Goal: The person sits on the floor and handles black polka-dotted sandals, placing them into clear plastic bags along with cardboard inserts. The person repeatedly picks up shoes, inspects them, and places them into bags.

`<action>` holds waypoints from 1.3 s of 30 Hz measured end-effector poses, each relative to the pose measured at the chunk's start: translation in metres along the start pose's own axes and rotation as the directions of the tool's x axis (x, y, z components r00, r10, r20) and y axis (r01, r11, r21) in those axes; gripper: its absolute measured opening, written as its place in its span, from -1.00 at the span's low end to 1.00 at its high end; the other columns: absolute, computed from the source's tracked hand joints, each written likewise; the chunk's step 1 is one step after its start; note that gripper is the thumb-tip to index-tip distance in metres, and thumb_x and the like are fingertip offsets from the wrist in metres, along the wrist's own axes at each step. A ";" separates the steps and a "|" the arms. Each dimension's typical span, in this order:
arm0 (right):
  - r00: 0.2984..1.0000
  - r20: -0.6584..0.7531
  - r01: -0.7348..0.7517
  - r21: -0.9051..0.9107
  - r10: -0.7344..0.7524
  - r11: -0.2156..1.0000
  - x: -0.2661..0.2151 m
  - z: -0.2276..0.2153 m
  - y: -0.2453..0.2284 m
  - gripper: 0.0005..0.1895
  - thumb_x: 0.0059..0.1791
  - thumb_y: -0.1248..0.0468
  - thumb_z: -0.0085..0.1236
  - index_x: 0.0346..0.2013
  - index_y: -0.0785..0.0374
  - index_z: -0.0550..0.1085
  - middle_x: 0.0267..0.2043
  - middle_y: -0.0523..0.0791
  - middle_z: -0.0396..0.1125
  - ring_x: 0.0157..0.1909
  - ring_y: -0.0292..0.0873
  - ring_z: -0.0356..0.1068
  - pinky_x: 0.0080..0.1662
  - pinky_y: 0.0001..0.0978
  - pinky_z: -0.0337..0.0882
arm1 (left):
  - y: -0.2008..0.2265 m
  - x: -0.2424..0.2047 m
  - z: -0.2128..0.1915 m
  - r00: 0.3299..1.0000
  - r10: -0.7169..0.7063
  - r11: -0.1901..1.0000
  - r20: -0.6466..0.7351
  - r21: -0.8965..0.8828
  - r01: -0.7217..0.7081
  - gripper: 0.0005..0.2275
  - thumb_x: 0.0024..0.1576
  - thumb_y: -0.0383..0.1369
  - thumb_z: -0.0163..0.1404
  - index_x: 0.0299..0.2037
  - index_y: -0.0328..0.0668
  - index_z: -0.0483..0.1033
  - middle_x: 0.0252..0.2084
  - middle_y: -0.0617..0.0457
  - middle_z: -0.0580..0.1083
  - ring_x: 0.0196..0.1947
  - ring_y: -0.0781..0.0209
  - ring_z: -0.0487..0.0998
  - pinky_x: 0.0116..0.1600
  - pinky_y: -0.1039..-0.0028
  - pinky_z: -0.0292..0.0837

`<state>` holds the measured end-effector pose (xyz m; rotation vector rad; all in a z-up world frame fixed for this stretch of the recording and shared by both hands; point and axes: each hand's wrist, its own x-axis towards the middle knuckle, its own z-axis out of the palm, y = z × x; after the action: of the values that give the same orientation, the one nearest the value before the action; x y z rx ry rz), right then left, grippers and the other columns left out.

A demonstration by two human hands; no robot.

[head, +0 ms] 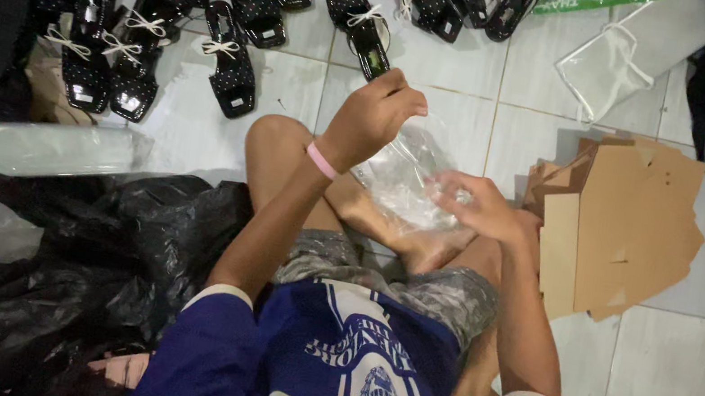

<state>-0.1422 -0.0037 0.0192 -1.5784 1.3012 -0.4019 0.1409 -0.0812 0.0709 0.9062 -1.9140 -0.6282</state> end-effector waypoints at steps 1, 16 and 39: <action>0.997 -0.076 0.039 0.049 -0.035 0.998 0.005 -0.002 -0.001 -0.67 -0.02 0.19 0.29 0.00 0.25 0.55 -0.19 -0.15 0.47 -0.12 -0.32 0.44 -0.06 -0.43 0.46 | 0.003 0.000 -0.002 0.998 -0.011 0.999 -0.063 0.048 0.014 -0.96 0.20 -0.41 0.15 -0.22 -0.17 0.61 -0.23 -0.02 0.42 -0.32 0.07 0.53 -0.21 0.31 0.48; 0.498 -0.081 0.329 -0.903 -0.864 0.275 -0.037 -0.035 -0.104 -0.77 0.00 0.40 0.39 -0.05 0.25 0.60 0.04 -0.12 0.50 0.19 -0.15 0.48 0.27 -0.10 0.36 | 0.047 -0.019 0.015 0.913 -0.236 0.805 0.333 -0.459 0.375 -0.58 0.02 -0.35 0.30 0.08 -0.20 0.51 -0.12 -0.02 0.56 -0.27 0.32 0.58 -0.12 0.52 0.54; 0.812 -0.554 0.571 0.682 -0.187 0.457 0.062 0.007 0.125 -0.24 0.12 -0.01 0.10 0.52 0.16 0.06 0.56 -0.03 0.00 0.55 0.04 0.07 0.46 0.12 0.17 | 0.146 -0.124 0.098 0.800 0.230 0.896 0.554 -0.441 0.048 -0.73 0.09 -0.44 -0.01 0.00 -0.22 0.51 -0.34 -0.17 0.51 -0.35 -0.21 0.57 -0.25 0.11 0.47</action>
<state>-0.1809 -0.0433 -0.1088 -0.9245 0.7557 -1.4978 0.0456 0.1116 0.0671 0.3248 -2.2016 -1.3466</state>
